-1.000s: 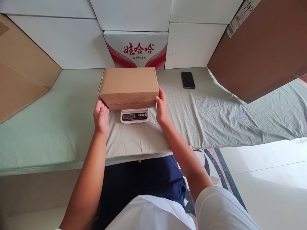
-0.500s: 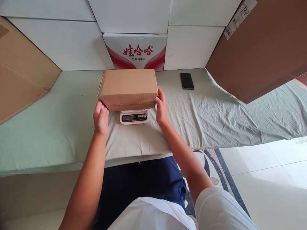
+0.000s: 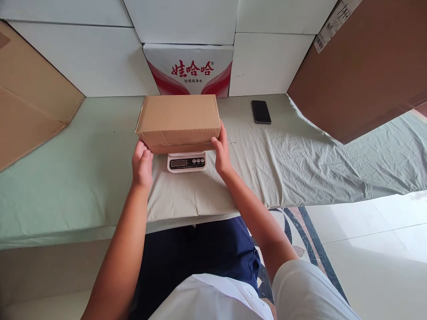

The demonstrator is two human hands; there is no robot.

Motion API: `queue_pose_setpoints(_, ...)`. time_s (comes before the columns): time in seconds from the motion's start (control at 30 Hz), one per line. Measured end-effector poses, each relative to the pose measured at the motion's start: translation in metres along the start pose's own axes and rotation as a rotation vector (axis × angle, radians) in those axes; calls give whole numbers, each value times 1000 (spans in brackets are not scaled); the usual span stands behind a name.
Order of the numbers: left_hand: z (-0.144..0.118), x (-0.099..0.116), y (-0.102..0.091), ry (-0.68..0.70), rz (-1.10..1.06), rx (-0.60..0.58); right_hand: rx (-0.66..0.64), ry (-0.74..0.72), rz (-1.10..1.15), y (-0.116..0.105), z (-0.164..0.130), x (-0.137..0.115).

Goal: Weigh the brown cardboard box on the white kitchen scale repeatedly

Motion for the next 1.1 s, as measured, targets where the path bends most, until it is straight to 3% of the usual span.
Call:
queue_pose_setpoints(0.37, 2, 0, 0, -44, -26, 39, -12, -5, 15, 8, 0, -6)
queue_pose_setpoints(0.53, 36, -9, -4, -7, -55, 63, -2, -47, -13, 8, 32, -2)
queue_pose_setpoints(0.8, 131, -63, -10, -117, -102, 139, -9, -124, 23, 27, 127, 19)
queue_pose_setpoints(0.93, 142, -87, -2, -139, -121, 223, 27, -76, 96, 28, 151, 45)
queue_pose_setpoints(1.1, 139, -105, 10, -140, -147, 207, 83, -7, 138, 15, 156, 72)
Point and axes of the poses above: each hand's wrist, its own z-axis towards the middle knuckle, its own y-axis out of the palm, x = y × z, the point moved 8 cm from there along z, towards the middle knuckle, and after that the axes turned 3 degrees about z, right-handed, at the moved point
